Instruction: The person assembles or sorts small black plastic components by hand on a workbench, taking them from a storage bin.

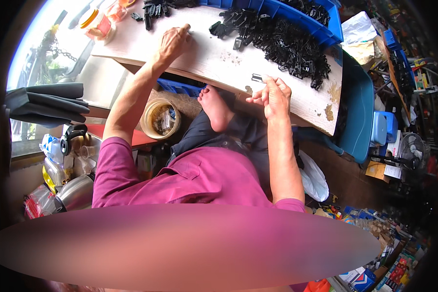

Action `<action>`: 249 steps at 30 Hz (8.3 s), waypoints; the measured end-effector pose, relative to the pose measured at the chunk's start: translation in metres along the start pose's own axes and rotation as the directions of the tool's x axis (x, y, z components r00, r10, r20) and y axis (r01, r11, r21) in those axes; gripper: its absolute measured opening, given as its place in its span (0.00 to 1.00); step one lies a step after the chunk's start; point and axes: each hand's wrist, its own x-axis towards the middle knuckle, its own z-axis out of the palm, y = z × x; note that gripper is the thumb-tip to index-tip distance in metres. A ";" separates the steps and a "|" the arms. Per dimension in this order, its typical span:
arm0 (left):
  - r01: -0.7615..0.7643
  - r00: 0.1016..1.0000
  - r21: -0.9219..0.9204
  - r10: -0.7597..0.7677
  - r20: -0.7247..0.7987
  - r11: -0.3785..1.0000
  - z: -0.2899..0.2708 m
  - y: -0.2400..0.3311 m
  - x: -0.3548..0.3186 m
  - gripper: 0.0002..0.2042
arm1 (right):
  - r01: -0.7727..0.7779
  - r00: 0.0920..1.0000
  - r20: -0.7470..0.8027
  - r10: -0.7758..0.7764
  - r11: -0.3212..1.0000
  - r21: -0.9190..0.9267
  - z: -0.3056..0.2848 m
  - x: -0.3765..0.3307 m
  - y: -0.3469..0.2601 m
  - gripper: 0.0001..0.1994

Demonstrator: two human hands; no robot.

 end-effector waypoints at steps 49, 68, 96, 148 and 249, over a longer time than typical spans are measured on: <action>0.243 0.968 -0.967 -0.085 0.236 0.075 0.000 0.137 -0.083 0.12 | 0.091 0.992 0.083 -0.100 0.990 0.105 0.006 -0.001 -0.008 0.08; 0.012 0.994 -0.863 0.085 0.064 0.506 0.004 0.176 -0.087 0.16 | 0.184 0.983 -0.015 -0.185 0.981 -0.067 -0.003 0.011 0.016 0.06; 0.135 0.921 -0.979 -0.344 0.182 -0.155 -0.006 0.122 -0.088 0.18 | -0.181 0.952 -0.289 -0.104 0.569 -0.802 0.088 0.088 -0.005 0.19; 0.423 0.885 -0.889 0.130 0.447 0.179 -0.024 0.127 -0.071 0.12 | 0.222 0.942 0.318 -0.109 0.912 -0.345 0.028 0.020 -0.013 0.13; -0.252 0.952 -0.229 0.199 -0.232 0.940 0.040 0.168 -0.021 0.06 | 0.119 0.910 -0.384 -0.158 0.985 -0.122 -0.088 -0.002 -0.041 0.14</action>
